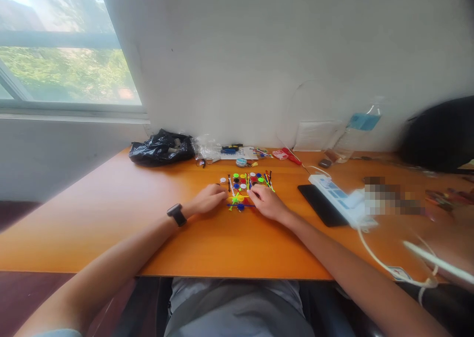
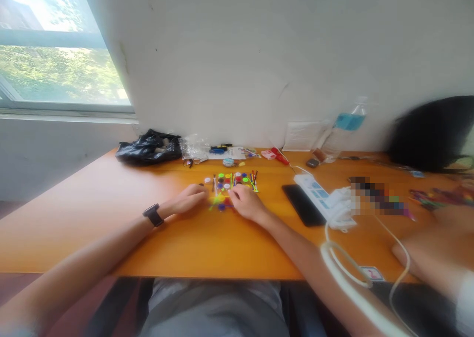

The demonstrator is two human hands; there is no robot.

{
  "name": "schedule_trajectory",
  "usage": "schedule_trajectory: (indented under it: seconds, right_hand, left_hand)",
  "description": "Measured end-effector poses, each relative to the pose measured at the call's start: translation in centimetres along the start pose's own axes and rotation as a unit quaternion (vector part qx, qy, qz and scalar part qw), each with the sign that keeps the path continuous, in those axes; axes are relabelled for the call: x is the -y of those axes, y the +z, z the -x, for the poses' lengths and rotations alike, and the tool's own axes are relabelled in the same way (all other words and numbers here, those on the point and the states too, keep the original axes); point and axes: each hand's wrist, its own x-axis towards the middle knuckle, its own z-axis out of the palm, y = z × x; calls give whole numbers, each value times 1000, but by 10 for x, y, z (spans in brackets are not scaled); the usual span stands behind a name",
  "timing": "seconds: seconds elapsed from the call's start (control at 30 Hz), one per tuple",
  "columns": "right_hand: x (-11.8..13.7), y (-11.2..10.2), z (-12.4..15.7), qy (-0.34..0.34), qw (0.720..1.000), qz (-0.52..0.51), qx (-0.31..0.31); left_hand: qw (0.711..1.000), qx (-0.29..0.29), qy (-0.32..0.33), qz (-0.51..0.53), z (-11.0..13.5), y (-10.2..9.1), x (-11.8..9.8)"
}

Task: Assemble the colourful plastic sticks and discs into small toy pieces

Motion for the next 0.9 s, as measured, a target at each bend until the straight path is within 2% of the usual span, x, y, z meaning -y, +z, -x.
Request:
schedule_trajectory:
  seconds: [0.43, 0.9]
  right_hand:
    - [5, -3, 1, 10, 999, 45, 26]
    - [5, -4, 2, 9, 999, 40, 24]
  left_hand:
    - [1000, 2, -17, -18, -1, 0, 2]
    - [1000, 10, -10, -20, -2, 0, 3]
